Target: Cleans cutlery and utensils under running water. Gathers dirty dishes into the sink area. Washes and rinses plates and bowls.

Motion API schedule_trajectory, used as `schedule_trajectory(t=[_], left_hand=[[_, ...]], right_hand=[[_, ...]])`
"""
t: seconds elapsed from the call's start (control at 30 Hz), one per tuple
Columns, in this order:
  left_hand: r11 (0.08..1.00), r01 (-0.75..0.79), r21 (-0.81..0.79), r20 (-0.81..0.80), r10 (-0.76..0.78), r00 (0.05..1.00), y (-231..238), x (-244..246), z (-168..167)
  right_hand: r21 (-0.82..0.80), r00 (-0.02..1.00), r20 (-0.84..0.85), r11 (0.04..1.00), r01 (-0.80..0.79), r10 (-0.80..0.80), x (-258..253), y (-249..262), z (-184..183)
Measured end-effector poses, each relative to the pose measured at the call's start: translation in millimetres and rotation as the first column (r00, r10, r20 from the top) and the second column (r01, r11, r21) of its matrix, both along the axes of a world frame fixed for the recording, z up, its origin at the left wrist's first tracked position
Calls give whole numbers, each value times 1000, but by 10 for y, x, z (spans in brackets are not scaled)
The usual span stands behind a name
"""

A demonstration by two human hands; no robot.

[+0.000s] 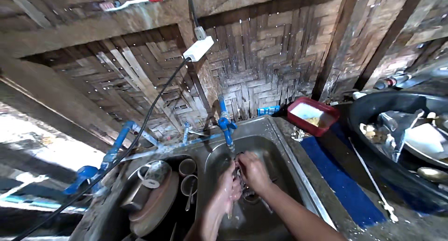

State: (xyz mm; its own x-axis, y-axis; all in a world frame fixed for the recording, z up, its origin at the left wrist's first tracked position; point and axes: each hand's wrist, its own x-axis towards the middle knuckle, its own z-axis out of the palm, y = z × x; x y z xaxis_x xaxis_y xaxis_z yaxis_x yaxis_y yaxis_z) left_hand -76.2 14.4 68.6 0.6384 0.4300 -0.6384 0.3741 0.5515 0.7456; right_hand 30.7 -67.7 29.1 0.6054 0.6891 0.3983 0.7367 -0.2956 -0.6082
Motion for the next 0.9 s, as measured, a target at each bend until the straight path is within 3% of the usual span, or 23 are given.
schedule_trajectory(t=[0.1,0.2,0.27,0.47,0.53,0.6,0.7,0.8,0.9], left_hand=[[998,60,4,-16,-60,998,-93,-65,-10],[997,31,67,2,-32,999,-133,-70,23],[994,12,106,5,-13,1000,-24,-51,8],[992,46,117,-2,-46,999,5,-14,-62],[991,67,118,20,-69,997,-7,-8,-83],[989,80,125,25,-83,996,-11,-23,-103],[958,99,270,-24,-96,995,-8,-29,-156],[768,152,622,-54,-151,987,94,40,-329],[586,227,778,-145,-184,972,290,-17,-308]], right_hand=[[-29,985,-83,988,150,-152,269,-31,42],[81,870,-422,945,318,-256,601,-201,-86],[177,785,-593,922,345,-180,692,-369,-143],[241,558,-827,936,255,61,355,-344,-69],[196,598,-800,961,195,42,317,-263,-66],[141,703,-708,988,56,61,298,-221,-65],[55,828,-555,997,-56,77,243,-132,-24],[-29,843,-538,1000,10,-24,134,-71,98],[-108,840,-532,993,56,-105,-29,98,141]])
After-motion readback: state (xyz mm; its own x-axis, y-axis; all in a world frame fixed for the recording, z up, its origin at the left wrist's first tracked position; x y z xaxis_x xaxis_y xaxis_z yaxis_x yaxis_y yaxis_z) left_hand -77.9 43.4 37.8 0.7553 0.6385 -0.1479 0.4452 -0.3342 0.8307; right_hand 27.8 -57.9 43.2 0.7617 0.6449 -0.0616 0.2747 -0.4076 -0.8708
